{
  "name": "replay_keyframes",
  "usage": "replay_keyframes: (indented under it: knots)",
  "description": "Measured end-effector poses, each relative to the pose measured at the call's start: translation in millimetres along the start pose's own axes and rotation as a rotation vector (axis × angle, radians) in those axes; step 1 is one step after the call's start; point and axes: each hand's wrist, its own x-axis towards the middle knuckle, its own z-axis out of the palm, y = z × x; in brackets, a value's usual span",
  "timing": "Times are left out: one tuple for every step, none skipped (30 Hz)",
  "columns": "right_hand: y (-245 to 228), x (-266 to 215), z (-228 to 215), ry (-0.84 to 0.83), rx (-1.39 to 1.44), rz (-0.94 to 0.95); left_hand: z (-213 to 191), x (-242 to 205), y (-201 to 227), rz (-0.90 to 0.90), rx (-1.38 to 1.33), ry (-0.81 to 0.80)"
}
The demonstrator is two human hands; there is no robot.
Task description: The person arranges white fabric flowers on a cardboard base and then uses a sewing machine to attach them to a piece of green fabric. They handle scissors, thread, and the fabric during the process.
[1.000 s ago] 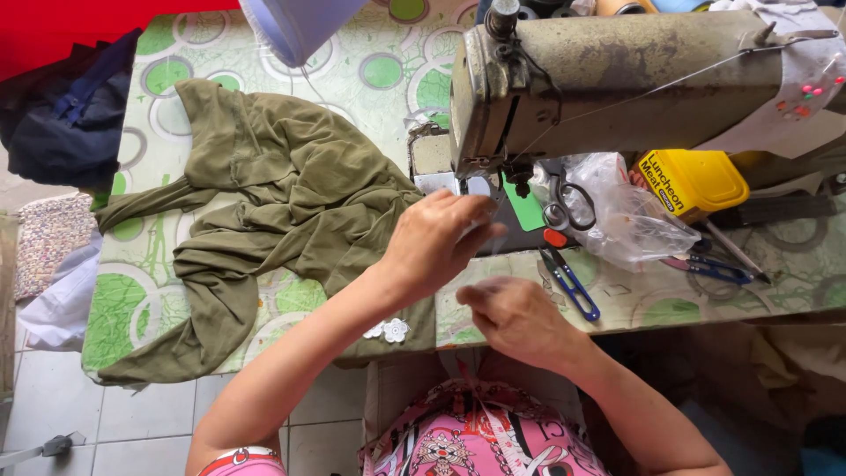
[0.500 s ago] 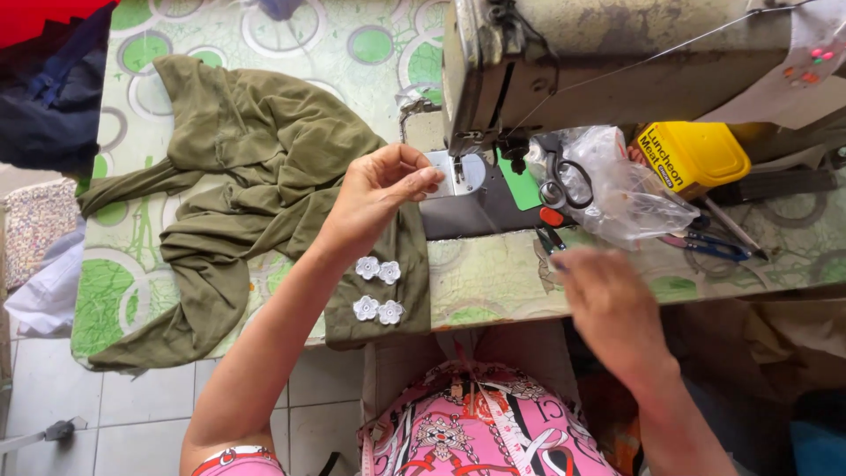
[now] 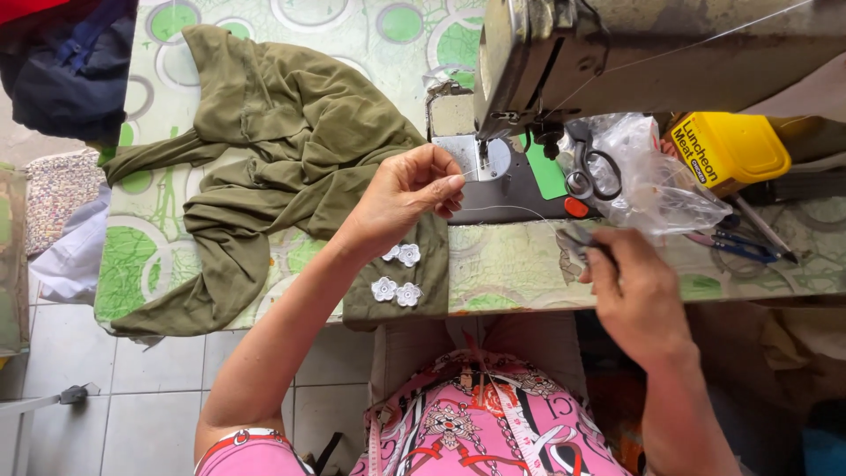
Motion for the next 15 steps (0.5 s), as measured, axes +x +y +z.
replay_keyframes:
  knots:
    - [-18.3, 6.9, -3.0, 0.0, 0.077, 0.0, 0.4, 0.5, -1.3, 0.005, -0.002, -0.006]
    - [-27.2, 11.7, 4.5, 0.001, 0.075, 0.001, 1.1, 1.0, -3.6, 0.005, -0.003, -0.008]
    - [-36.2, 17.1, 12.5, -0.003, 0.113, -0.046, 1.2, 1.1, -5.7, 0.01, -0.006, -0.008]
    - [-45.5, 22.4, 20.7, -0.006, 0.151, -0.093, 1.1, 0.8, -7.7, 0.015, -0.009, -0.009]
    - [-46.7, 24.9, 31.7, -0.008, 0.153, -0.097, 2.4, -0.3, -8.0, 0.017, -0.008, -0.004]
    - [-48.1, 27.4, 42.8, 0.0, 0.11, -0.143, 3.5, -1.5, -8.1, 0.02, -0.008, -0.007]
    - [-49.7, 30.1, 54.2, 0.009, 0.068, -0.19, 4.4, -2.6, -8.2, 0.023, -0.008, -0.008]
    - [-49.0, 32.4, 59.5, 0.008, 0.071, -0.194, 4.8, -3.7, -7.4, 0.025, -0.006, -0.003]
    - [-48.4, 34.8, 64.8, 0.003, 0.079, -0.182, 5.3, -4.5, -6.5, 0.021, -0.008, -0.014]
    - [-47.6, 37.3, 70.1, -0.001, 0.087, -0.169, 5.8, -4.9, -5.6, 0.018, -0.009, -0.024]
    - [-48.4, 38.4, 71.6, -0.001, 0.088, -0.171, 5.4, -4.6, -6.2, 0.019, -0.008, -0.023]
    - [-48.8, 39.5, 73.1, -0.005, 0.091, -0.161, 5.1, -4.2, -6.8, 0.018, -0.003, -0.027]
    - [-49.0, 40.6, 74.1, -0.008, 0.093, -0.15, 5.3, -3.1, -7.5, 0.017, 0.001, -0.034]
    - [-49.1, 41.1, 76.5, -0.007, 0.092, -0.15, 4.6, -3.3, -7.8, 0.017, 0.002, -0.035]
    - [-48.7, 41.6, 78.4, -0.013, 0.08, -0.152, 4.5, -2.9, -8.2, 0.014, -0.006, -0.037]
